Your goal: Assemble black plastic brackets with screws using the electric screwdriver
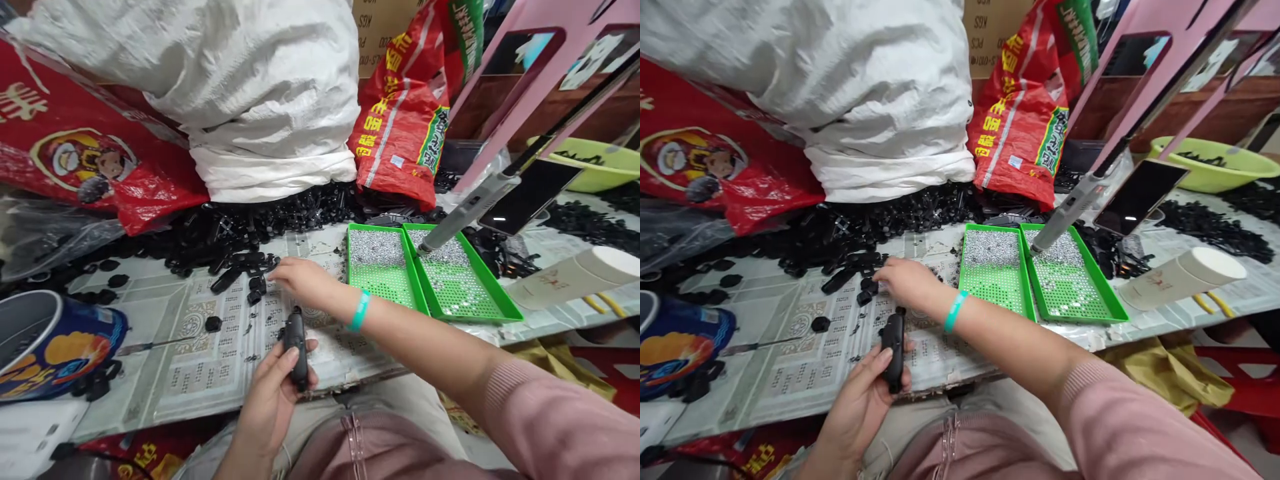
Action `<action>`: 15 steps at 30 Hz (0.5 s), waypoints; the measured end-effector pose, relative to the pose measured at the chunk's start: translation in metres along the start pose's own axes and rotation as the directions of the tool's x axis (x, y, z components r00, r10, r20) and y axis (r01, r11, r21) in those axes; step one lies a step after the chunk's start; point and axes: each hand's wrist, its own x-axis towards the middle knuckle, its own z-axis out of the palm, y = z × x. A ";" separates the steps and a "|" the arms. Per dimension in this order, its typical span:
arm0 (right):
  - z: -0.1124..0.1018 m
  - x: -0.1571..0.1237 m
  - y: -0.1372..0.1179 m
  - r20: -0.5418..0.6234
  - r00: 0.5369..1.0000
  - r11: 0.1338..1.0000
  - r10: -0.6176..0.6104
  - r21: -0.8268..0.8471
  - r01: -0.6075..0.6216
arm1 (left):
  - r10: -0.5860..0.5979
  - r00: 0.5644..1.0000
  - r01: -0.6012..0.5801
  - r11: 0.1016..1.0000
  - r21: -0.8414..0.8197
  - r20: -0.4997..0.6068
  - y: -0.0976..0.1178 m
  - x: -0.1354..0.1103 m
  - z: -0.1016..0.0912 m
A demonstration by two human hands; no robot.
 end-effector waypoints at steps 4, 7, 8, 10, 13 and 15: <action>0.032 0.049 -0.019 0.215 0.971 0.975 -0.103 -0.171 0.141 | 0.098 0.991 -0.109 0.987 -0.118 -0.094 0.015 -0.002 -0.028; 0.038 0.056 -0.033 0.301 0.953 0.966 -0.031 -0.236 0.106 | 0.135 0.972 -0.178 0.957 -0.229 -0.191 0.026 0.000 -0.039; 0.038 0.054 -0.035 0.308 0.951 0.966 -0.003 -0.247 0.082 | 0.130 0.965 -0.187 0.950 -0.251 -0.228 0.029 0.001 -0.041; 0.033 0.047 -0.038 0.286 0.958 0.968 0.007 -0.241 0.065 | 0.104 0.958 -0.179 0.944 -0.277 -0.268 0.034 0.004 -0.044; 0.024 0.027 -0.039 0.183 0.983 1.000 0.023 -0.017 -0.020 | 0.105 0.966 -0.173 0.942 -0.288 -0.234 0.037 0.009 -0.047; 0.022 0.010 -0.041 0.190 0.975 0.916 0.118 0.359 -0.181 | 0.130 0.975 -0.178 0.944 -0.278 -0.181 0.036 0.012 -0.047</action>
